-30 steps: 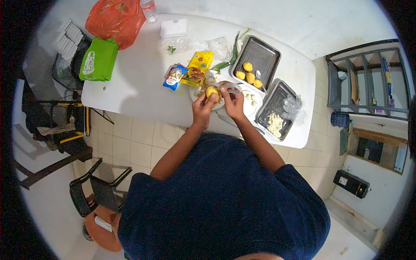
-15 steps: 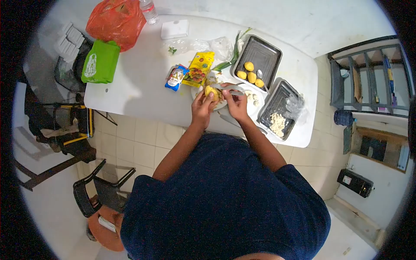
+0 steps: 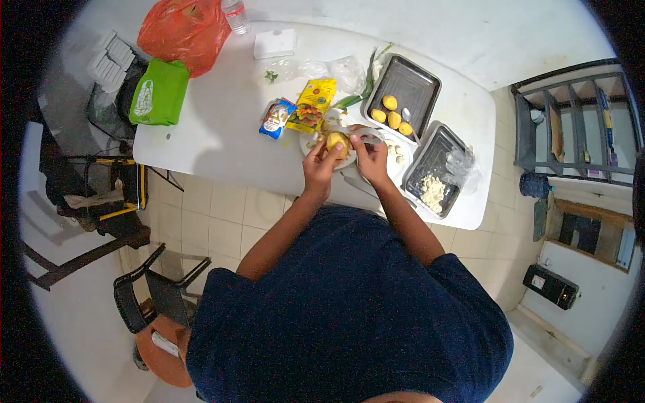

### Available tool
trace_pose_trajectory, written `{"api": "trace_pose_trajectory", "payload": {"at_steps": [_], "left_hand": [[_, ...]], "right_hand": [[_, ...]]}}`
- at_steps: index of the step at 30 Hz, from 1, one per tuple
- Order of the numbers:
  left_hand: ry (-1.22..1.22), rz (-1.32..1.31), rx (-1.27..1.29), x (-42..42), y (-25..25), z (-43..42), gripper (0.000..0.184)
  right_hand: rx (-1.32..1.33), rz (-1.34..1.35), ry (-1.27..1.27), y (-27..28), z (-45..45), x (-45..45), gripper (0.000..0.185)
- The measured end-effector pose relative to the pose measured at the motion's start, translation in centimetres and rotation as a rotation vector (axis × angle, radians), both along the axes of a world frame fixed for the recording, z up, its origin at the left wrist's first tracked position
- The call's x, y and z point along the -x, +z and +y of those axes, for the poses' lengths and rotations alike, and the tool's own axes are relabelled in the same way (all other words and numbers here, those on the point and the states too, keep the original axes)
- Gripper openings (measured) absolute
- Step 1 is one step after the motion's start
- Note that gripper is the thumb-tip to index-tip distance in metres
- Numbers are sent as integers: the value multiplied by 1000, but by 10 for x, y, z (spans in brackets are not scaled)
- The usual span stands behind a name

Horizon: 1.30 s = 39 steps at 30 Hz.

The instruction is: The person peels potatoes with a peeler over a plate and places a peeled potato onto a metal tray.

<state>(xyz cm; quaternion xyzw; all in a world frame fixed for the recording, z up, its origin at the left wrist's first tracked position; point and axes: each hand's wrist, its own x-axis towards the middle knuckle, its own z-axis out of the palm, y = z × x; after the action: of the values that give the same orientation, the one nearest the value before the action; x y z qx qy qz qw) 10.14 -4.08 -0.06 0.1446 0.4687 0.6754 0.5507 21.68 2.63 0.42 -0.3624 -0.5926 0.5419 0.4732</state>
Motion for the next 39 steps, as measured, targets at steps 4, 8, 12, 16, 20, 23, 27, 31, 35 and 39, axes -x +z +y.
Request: {"api": "trace_pose_trajectory", "payload": {"at_steps": [4,8,12,16,20,23,27,31,35,39], "left_hand": [[36,-36,27,8,1,0,34],[6,-1,22,8,-10,-3,33],[-64,18,29,-1,-3,-7,34],[-85,-58,-18,-3,3,-8,38],[-75,-174,-55,5,1,-7,39],[-82,-205,-66,8,-3,-8,38],[-92,-248,-52,9,-8,-8,34],[-108,-172,-38,13,-10,-9,33],[-141,-80,-83,10,-3,-12,31],[-166,-47,-101,2,5,-10,30]], "right_hand": [[67,-52,18,-3,-11,-4,19],[65,-44,19,-8,-10,-3,18],[-5,-66,9,2,-5,0,18],[28,51,-10,4,1,3,17],[117,40,9,-2,-2,-4,15],[149,64,42,4,-7,-5,16],[90,60,93,6,-12,-5,17],[48,26,93,9,-12,-3,16],[11,-68,86,2,-6,-8,16],[-23,34,26,5,-1,-4,16]]}}
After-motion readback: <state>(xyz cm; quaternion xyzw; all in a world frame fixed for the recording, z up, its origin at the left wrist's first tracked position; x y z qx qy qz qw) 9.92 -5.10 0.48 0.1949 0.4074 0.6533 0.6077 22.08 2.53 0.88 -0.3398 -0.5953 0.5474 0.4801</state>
